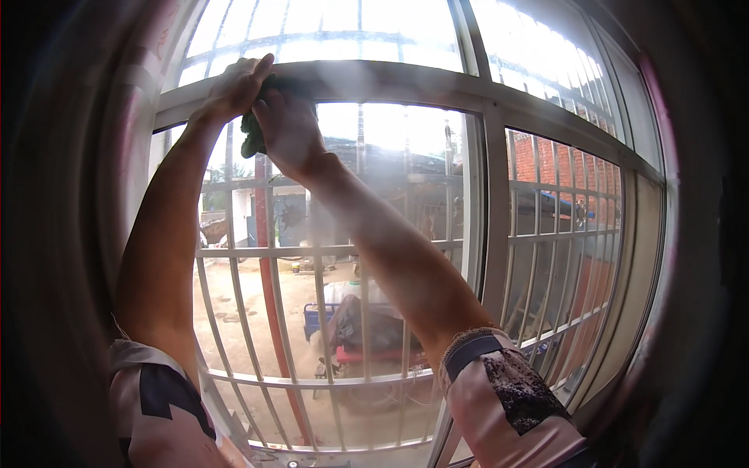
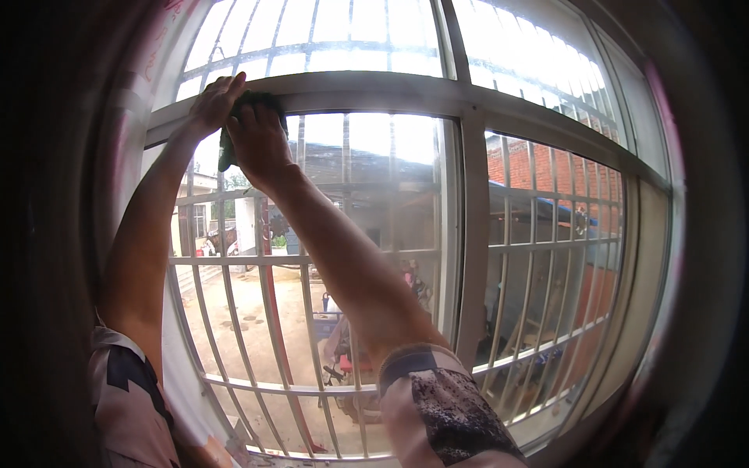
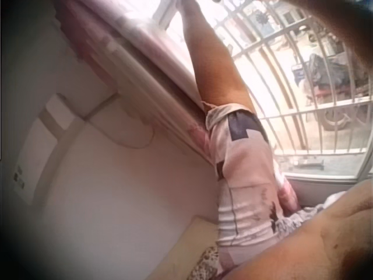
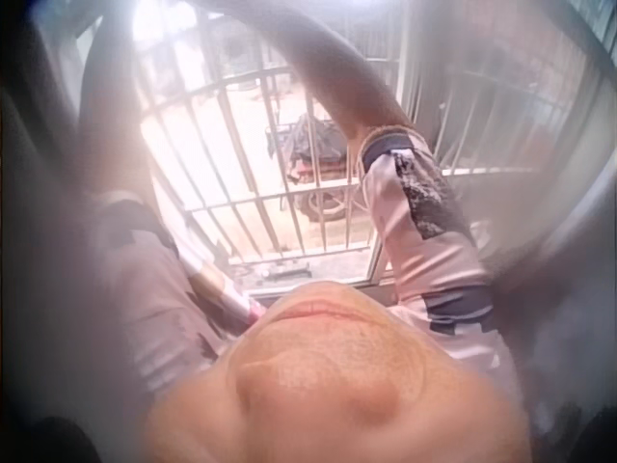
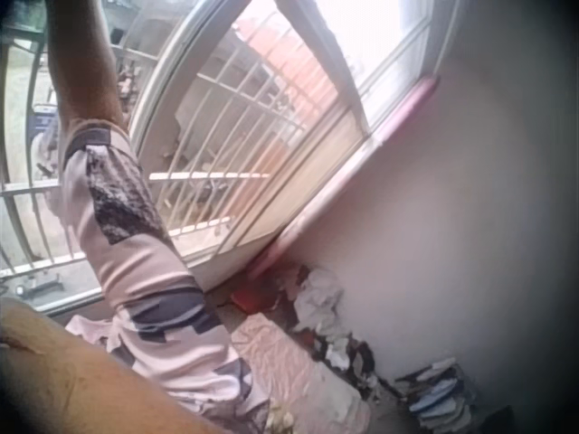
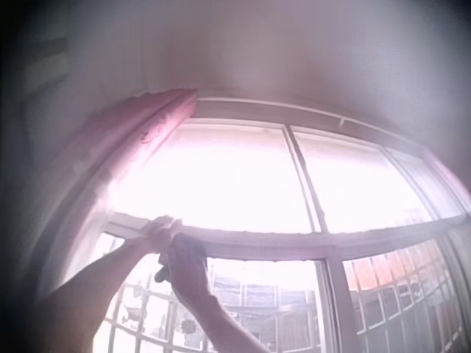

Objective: The person cleans a window by wiping the glass panes and frame with a cloth, sliding the window open and closed, and moving the curtain aside to wipe different sections.

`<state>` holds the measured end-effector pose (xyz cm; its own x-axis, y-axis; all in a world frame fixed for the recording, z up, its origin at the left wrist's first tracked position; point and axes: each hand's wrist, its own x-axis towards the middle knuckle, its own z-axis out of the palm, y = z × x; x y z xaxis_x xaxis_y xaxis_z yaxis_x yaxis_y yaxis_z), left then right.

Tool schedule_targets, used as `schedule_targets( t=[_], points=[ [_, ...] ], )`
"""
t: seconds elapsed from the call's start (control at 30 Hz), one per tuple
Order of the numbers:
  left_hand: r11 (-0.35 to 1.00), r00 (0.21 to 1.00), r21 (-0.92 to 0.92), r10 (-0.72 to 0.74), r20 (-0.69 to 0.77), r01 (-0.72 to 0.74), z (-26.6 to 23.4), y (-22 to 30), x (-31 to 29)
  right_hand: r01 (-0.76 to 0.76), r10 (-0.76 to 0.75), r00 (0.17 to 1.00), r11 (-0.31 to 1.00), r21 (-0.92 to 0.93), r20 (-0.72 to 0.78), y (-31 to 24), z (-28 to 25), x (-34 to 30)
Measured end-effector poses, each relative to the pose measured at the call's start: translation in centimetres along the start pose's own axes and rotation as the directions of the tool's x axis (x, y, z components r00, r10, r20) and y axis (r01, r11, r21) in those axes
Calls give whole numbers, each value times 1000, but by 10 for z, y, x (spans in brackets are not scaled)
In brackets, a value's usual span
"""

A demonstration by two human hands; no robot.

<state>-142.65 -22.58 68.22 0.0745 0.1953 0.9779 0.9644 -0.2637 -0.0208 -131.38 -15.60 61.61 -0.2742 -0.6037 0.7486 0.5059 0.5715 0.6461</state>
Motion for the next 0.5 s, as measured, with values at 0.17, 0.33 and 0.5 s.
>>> schedule_targets(
  t=[0.17, 0.33, 0.5],
  points=[
    [1000, 994, -4, -29, -110, 28, 5, -23, 0, -48, 59, 978, 997, -58, 199, 46, -69, -21],
    [997, 1000, -75, -28, 5, 28, 3, -22, 4, -151, 180, 980, 948, -281, 80, 99, -167, -67],
    [975, 938, 163, 194, -286, -152, 3, -70, -53, -151, 186, 982, 889, -432, 39, 104, -174, -72]
  ],
)
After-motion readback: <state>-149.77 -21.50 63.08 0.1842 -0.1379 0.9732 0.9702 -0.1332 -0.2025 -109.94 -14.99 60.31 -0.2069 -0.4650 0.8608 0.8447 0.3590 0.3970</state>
